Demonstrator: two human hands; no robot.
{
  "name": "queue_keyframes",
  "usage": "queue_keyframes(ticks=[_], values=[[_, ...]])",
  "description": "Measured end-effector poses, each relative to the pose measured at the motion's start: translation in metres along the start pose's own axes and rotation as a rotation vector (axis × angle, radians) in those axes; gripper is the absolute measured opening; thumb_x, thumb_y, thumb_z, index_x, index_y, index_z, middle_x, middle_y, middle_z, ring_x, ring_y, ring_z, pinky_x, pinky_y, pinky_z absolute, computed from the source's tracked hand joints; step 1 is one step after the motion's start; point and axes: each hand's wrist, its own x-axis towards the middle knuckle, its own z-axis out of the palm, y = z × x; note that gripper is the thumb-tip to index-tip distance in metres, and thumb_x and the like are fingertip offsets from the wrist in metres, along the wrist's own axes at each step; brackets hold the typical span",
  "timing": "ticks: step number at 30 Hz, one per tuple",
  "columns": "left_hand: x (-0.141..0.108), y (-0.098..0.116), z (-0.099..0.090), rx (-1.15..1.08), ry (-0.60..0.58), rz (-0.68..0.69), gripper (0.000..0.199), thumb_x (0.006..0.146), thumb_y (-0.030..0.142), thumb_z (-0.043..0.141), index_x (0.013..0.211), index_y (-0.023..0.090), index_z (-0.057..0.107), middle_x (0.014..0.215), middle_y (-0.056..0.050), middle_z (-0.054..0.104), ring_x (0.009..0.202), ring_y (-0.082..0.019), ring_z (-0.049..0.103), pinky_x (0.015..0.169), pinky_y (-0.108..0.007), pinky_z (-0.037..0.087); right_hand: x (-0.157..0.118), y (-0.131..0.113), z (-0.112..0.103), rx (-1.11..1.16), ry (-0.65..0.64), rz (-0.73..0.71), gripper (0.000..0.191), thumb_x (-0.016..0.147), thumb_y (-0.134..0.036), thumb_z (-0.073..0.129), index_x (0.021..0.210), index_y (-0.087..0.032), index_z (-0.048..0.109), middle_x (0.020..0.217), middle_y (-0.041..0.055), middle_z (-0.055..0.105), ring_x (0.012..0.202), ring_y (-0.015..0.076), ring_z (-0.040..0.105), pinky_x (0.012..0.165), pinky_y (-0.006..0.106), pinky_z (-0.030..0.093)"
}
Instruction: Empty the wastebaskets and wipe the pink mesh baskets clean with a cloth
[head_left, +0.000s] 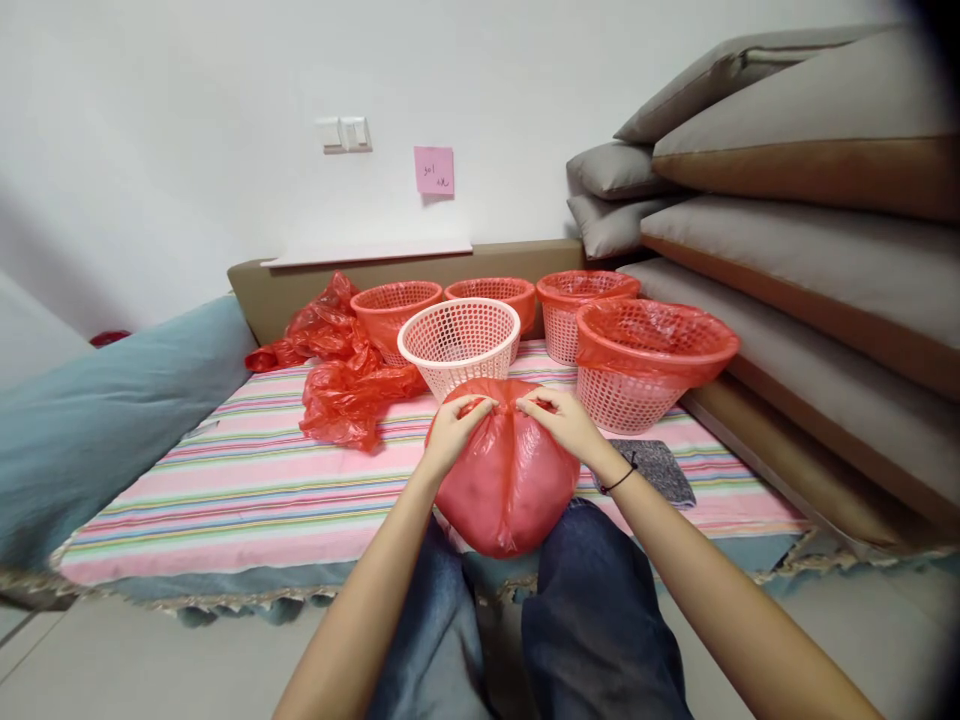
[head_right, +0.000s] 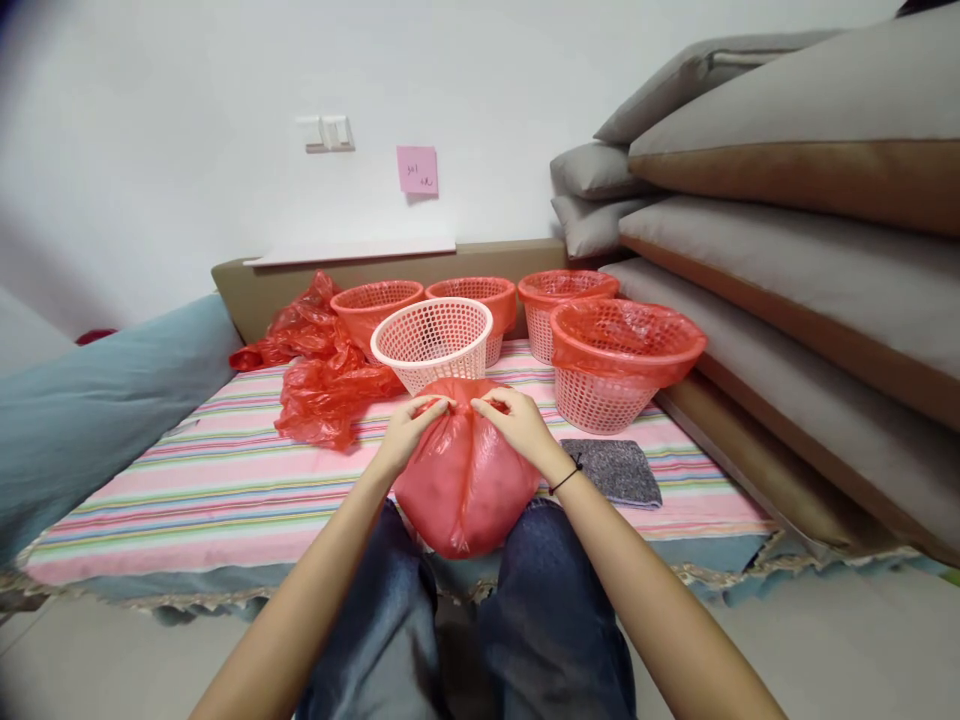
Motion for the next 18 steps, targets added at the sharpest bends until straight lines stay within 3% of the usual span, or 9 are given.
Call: queue_keyframes(ticks=[7,12,15,18], values=[[-0.017,-0.029,0.001,0.117,-0.020,0.050,0.023,0.077,0.033,0.069,0.091,0.016,0.073,0.098,-0.009,0.076,0.095,-0.022,0.067,0.093,-0.036,0.049,-0.014,0.020,0.015,0.117,-0.006,0.026,0.028,0.076,-0.035,0.069,0.098,-0.019,0.073,0.106,0.0091,0.074,0.097,0.0224,0.066,0.090,0.037,0.050],[-0.019,-0.030,0.006,0.186,0.108,0.125,0.015,0.084,0.032,0.058,0.085,0.018,0.063,0.088,-0.006,0.070,0.086,-0.018,0.063,0.084,-0.031,0.049,-0.022,0.024,0.028,0.106,-0.050,0.085,0.037,0.079,-0.030,0.064,0.115,-0.020,0.070,0.115,0.0089,0.072,0.098,0.0214,0.067,0.089,0.036,0.051],[-0.019,-0.021,-0.006,0.207,0.251,0.115,0.022,0.092,0.038,0.047,0.086,0.020,0.055,0.081,-0.002,0.063,0.077,-0.016,0.059,0.074,-0.027,0.047,-0.025,0.024,0.020,0.032,0.063,0.101,0.039,0.082,-0.033,0.062,0.118,-0.019,0.067,0.106,0.0090,0.073,0.089,0.0214,0.066,0.083,0.036,0.052],[-0.021,-0.004,-0.036,0.371,0.380,0.064,0.032,0.097,0.043,0.037,0.085,0.020,0.054,0.074,-0.002,0.060,0.070,-0.016,0.057,0.070,-0.028,0.045,-0.032,0.021,-0.007,-0.234,0.317,0.131,0.034,0.084,-0.030,0.059,0.114,-0.016,0.067,0.096,0.0105,0.070,0.090,0.0264,0.064,0.088,0.044,0.049]])
